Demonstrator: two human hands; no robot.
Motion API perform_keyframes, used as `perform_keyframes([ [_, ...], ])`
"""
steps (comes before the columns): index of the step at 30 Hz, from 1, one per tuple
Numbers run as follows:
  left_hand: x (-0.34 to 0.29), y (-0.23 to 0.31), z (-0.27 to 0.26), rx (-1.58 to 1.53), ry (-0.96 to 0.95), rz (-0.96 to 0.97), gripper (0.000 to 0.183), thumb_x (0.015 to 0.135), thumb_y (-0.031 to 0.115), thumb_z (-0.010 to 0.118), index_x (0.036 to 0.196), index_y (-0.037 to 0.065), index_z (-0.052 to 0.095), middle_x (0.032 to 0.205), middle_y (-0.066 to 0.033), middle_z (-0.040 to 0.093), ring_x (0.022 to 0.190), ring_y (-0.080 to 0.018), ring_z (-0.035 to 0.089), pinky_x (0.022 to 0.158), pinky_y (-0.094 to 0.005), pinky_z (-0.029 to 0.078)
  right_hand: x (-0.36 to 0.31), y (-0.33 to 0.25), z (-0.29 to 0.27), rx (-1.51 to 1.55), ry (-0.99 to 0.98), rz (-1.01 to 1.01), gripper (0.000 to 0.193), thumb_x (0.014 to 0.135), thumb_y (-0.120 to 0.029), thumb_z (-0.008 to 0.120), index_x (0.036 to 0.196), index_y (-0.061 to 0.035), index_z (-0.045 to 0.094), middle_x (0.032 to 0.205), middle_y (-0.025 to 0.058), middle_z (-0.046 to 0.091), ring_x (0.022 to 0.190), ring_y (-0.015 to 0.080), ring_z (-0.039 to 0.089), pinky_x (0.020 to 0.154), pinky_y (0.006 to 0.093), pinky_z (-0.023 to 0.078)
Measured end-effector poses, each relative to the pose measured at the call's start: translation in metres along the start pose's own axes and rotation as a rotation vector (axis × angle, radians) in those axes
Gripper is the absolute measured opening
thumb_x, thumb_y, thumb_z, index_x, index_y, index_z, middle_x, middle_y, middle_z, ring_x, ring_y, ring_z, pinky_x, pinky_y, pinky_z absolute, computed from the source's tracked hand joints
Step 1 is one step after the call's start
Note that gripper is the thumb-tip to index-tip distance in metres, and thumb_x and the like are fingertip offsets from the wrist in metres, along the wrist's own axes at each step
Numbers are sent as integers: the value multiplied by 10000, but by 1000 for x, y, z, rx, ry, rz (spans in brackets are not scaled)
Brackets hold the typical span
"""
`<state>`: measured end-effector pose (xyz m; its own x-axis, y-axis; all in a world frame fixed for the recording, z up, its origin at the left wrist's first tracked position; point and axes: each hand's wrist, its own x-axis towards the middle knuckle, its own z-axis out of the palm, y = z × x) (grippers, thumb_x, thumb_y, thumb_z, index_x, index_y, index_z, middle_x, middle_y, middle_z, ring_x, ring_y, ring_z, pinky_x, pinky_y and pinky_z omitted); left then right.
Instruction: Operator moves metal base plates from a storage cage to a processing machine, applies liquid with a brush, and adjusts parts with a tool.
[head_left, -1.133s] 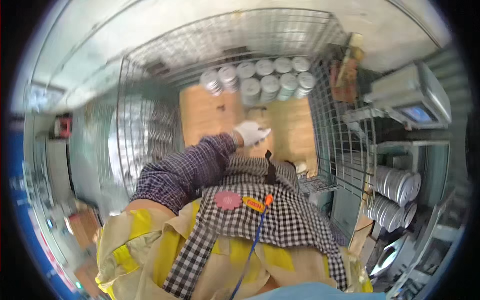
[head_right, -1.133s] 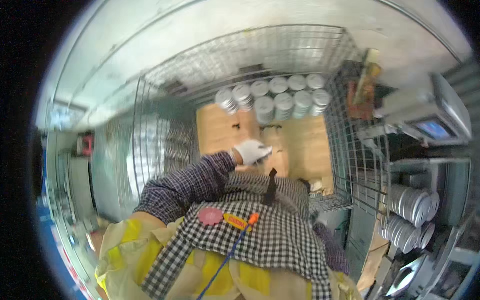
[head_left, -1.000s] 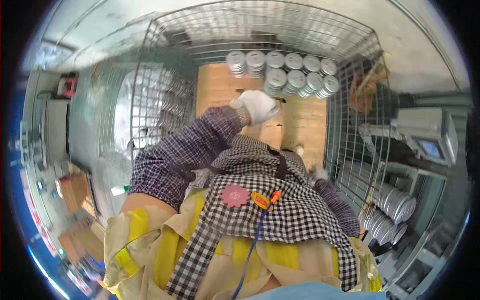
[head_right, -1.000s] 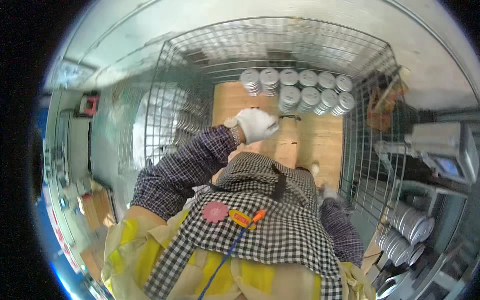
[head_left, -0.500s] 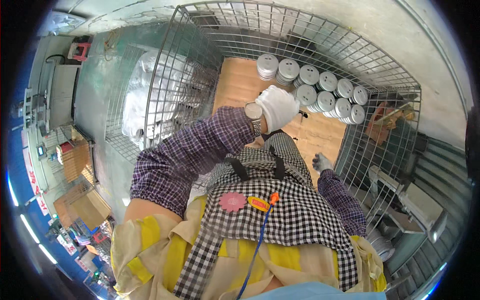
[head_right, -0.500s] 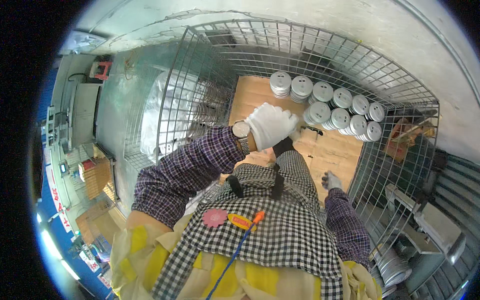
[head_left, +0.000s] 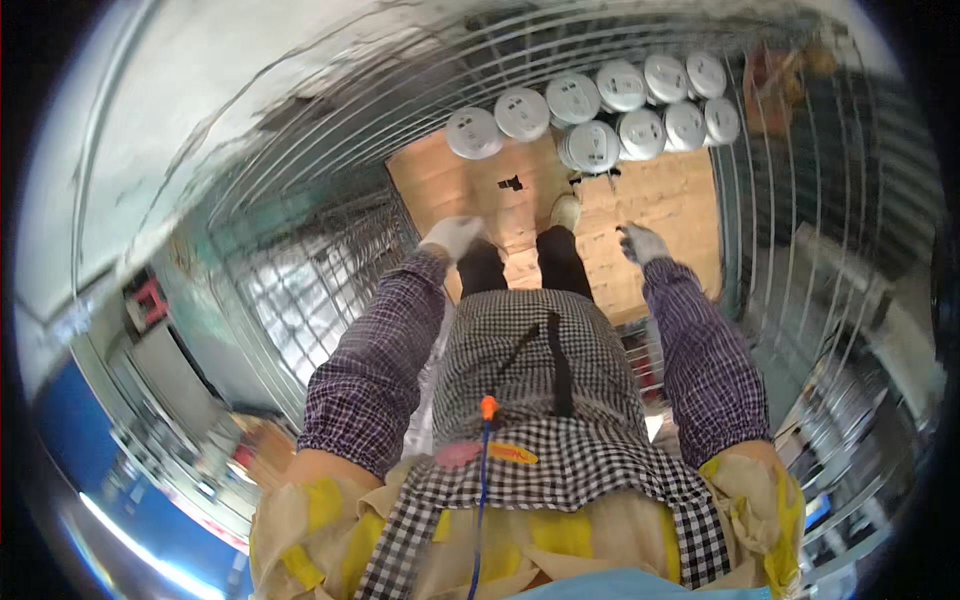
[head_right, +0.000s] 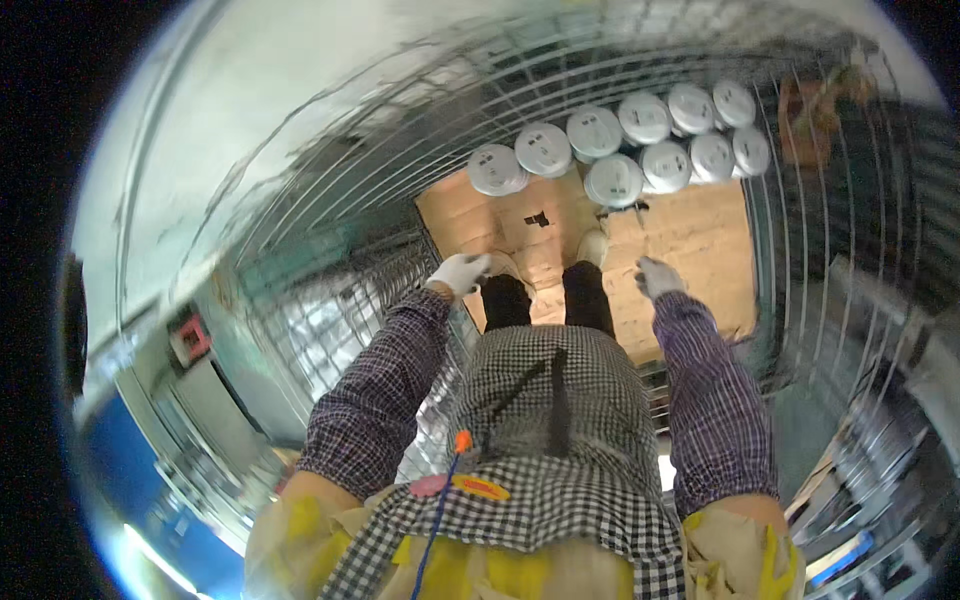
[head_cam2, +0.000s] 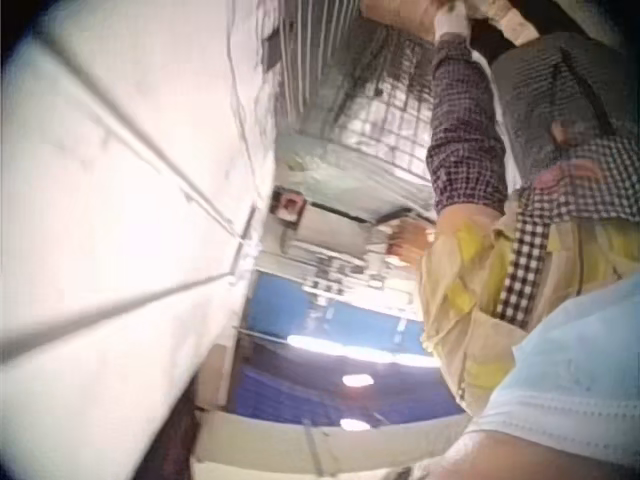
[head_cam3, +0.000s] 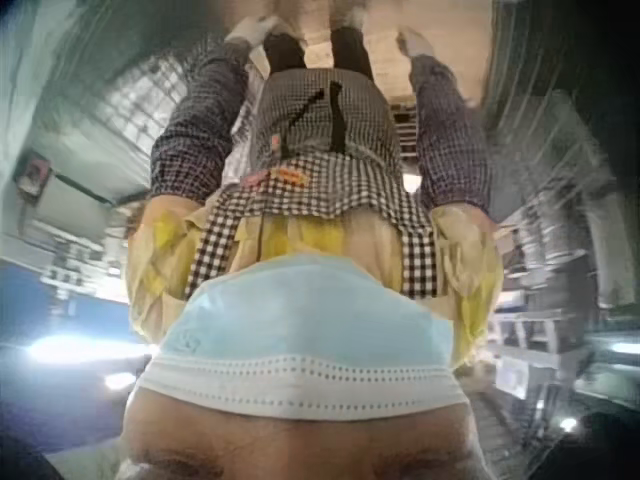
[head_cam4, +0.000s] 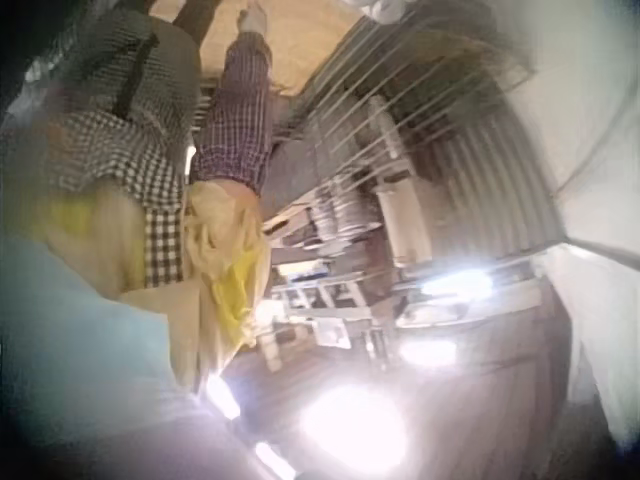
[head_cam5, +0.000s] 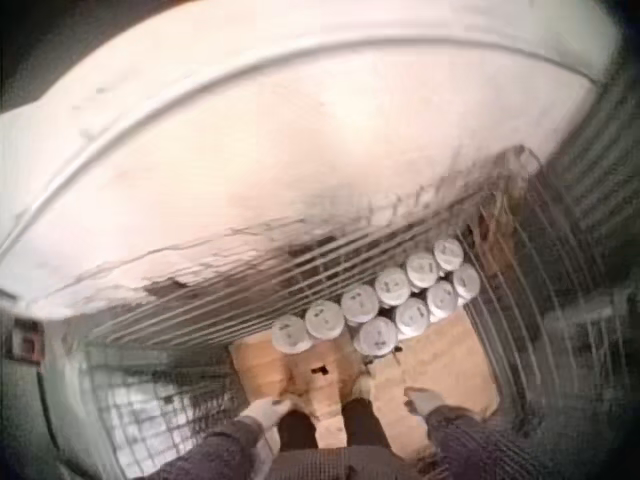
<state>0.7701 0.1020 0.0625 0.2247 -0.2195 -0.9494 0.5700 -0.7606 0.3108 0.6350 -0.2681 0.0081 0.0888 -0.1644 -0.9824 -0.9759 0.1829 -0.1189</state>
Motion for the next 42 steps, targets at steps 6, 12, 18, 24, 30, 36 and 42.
perform_keyframes([
  [6, 89, -26, -40, -428, 157, -468, 697, 925, 600, 376, 1376, 74, 450, 1381, -146, 483, 1143, -351, 525, 971, -513, 403, 175, -14, 109, -1155, -114, -739, 201, 803, -190, 588, 974, -88, 613, 883, 191, 626, 815, 333, 624, 696, 434, 493],
  [12, 197, 1, -64, -965, 397, -400, 791, 924, 613, 327, 1515, 134, 110, 1573, -148, 105, 1389, -508, 134, 1058, -700, 143, 290, -18, 259, -665, -43, -857, 270, 908, -201, 474, 1120, -84, 596, 1052, 185, 627, 865, 321, 624, 756, 438, 505],
  [18, 287, -13, -79, -1134, 410, -228, 740, 927, 627, 334, 1462, 123, 246, 1490, -143, 289, 1349, -431, 270, 1067, -633, 252, 426, -1, 371, -338, 51, -848, 306, 914, -107, 420, 1165, -37, 579, 1131, 204, 615, 990, 318, 624, 840, 415, 505],
  [24, 314, -41, -109, -1233, 445, -95, 718, 936, 618, 329, 1454, 125, 267, 1467, -135, 324, 1328, -403, 305, 1062, -598, 275, 451, -45, 408, -287, 229, -1216, 365, 902, -227, 488, 1197, -27, 568, 1174, 171, 599, 1051, 283, 575, 908, 374, 466],
  [30, 292, -35, -92, -1319, 448, -60, 696, 945, 609, 325, 1446, 127, 289, 1443, -127, 359, 1308, -375, 339, 1057, -563, 297, 365, -74, 362, 297, 77, -1088, 335, 992, -314, 429, 1207, -90, 554, 1112, 108, 595, 950, 196, 549, 840, 296, 454],
  [36, 260, -29, -65, -1406, 430, -97, 675, 954, 601, 320, 1438, 130, 311, 1420, -118, 394, 1288, -348, 374, 1051, -528, 319, 301, -102, 304, 567, -288, -679, 409, 955, -276, 484, 1290, -41, 480, 1238, 199, 519, 1138, 297, 488, 982, 354, 382],
  [42, 221, 9, 4, -1502, 371, -131, 656, 963, 592, 316, 1430, 132, 333, 1397, -110, 430, 1268, -320, 409, 1046, -493, 341, 247, -78, 224, 561, -388, -687, 561, 857, -82, 467, 1395, 5, 331, 1419, 310, 310, 1333, 466, 279, 1127, 439, 243],
])
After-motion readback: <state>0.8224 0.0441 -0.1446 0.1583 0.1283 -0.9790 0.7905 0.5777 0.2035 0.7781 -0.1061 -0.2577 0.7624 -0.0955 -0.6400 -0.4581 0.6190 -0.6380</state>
